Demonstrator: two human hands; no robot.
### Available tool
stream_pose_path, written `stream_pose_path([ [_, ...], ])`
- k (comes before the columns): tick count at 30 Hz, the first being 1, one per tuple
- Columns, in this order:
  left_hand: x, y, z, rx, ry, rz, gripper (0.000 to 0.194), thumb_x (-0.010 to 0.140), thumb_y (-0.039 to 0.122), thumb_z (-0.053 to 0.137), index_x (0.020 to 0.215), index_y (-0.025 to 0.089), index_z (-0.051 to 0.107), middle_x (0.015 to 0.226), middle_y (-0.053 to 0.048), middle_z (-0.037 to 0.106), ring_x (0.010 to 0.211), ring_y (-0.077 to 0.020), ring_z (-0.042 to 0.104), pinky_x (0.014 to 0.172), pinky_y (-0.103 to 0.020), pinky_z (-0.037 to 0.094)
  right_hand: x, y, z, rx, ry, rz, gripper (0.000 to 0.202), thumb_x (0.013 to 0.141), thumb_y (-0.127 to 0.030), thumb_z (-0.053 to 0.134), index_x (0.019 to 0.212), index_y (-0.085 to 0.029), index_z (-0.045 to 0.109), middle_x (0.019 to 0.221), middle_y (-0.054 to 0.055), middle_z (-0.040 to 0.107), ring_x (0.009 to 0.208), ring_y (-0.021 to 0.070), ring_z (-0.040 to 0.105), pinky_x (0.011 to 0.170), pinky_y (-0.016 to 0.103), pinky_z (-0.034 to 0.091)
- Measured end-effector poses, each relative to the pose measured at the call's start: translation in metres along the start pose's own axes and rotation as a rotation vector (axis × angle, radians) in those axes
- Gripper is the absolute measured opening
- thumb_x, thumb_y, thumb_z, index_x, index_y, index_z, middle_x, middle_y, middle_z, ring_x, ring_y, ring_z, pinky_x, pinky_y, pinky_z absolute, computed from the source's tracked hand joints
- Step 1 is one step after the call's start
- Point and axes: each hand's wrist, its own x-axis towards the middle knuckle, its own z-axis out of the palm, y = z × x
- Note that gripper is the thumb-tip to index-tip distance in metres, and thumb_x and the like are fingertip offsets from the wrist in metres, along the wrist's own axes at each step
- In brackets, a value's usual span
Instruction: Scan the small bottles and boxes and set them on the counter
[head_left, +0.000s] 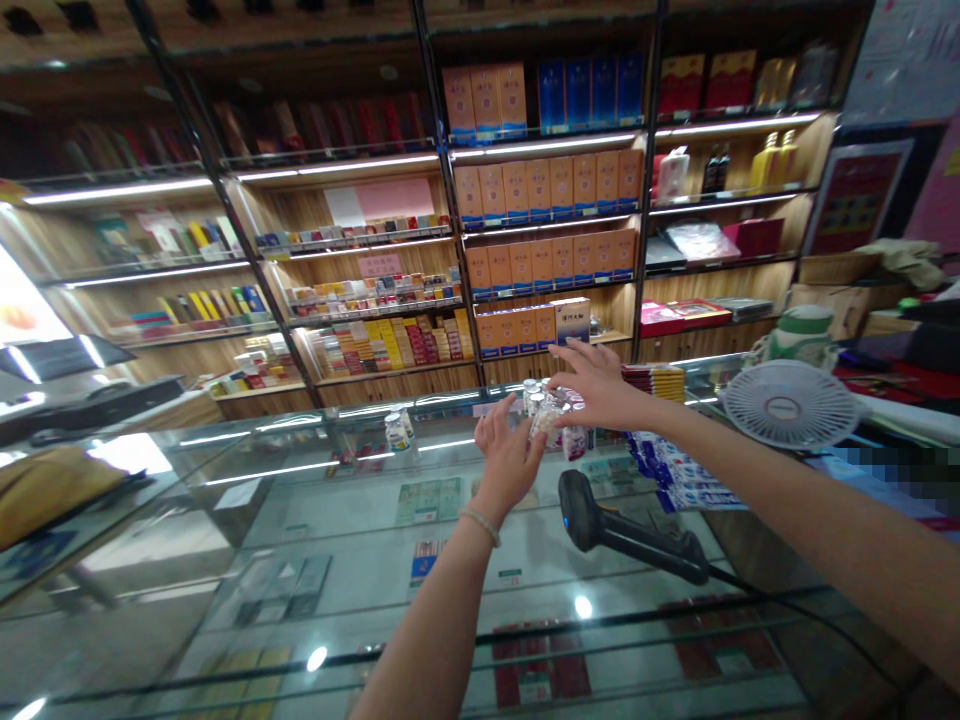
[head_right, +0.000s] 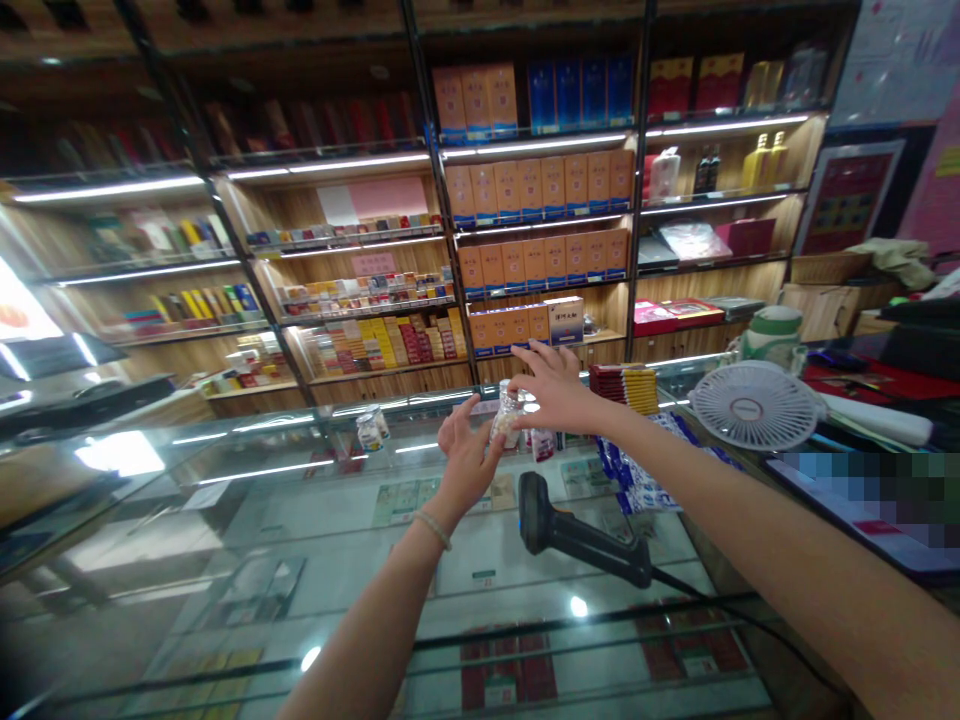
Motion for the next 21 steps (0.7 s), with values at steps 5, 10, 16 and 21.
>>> stream_pose_path([
  [5, 0.001, 0.002, -0.005, 0.061, 0.107, 0.001, 0.043, 0.089, 0.056, 0.061, 0.119, 0.026, 0.067, 0.152, -0.014, 0.04, 0.142, -0.033, 0.034, 0.12, -0.057, 0.017, 0.007, -0.007, -0.004, -0.025, 0.009, 0.063, 0.042, 0.075, -0.06, 0.075, 0.098, -0.025, 0.072, 0.162, 0.01, 0.034, 0.151, 0.0381, 0.018, 0.116, 0.068, 0.012],
  [10, 0.001, 0.005, -0.008, 0.13, 0.164, 0.005, 0.055, 0.076, 0.069, 0.069, 0.11, 0.025, 0.067, 0.149, -0.015, 0.046, 0.141, -0.0352, 0.036, 0.12, -0.058, 0.012, 0.014, -0.022, -0.002, -0.044, 0.025, 0.138, 0.04, 0.076, -0.059, 0.071, 0.092, -0.022, 0.068, 0.16, 0.013, 0.037, 0.15, 0.0377, 0.021, 0.114, 0.069, 0.013],
  [16, 0.002, 0.006, -0.008, 0.13, 0.163, -0.056, 0.037, 0.078, 0.054, 0.074, 0.103, 0.026, 0.069, 0.151, -0.013, 0.046, 0.141, -0.0351, 0.038, 0.119, -0.06, 0.014, 0.016, -0.042, 0.005, -0.07, 0.039, 0.166, 0.043, 0.079, -0.062, 0.066, 0.09, -0.02, 0.066, 0.156, 0.014, 0.044, 0.146, 0.0379, 0.028, 0.115, 0.068, 0.014],
  [21, 0.003, 0.007, -0.012, 0.115, 0.138, -0.048, 0.024, 0.082, 0.043, 0.072, 0.1, 0.027, 0.071, 0.152, -0.01, 0.047, 0.141, -0.0352, 0.037, 0.117, -0.063, 0.018, 0.015, -0.037, 0.009, -0.064, 0.077, 0.125, 0.047, 0.087, -0.066, 0.056, 0.096, -0.022, 0.068, 0.154, 0.012, 0.047, 0.145, 0.0363, 0.03, 0.115, 0.065, 0.015],
])
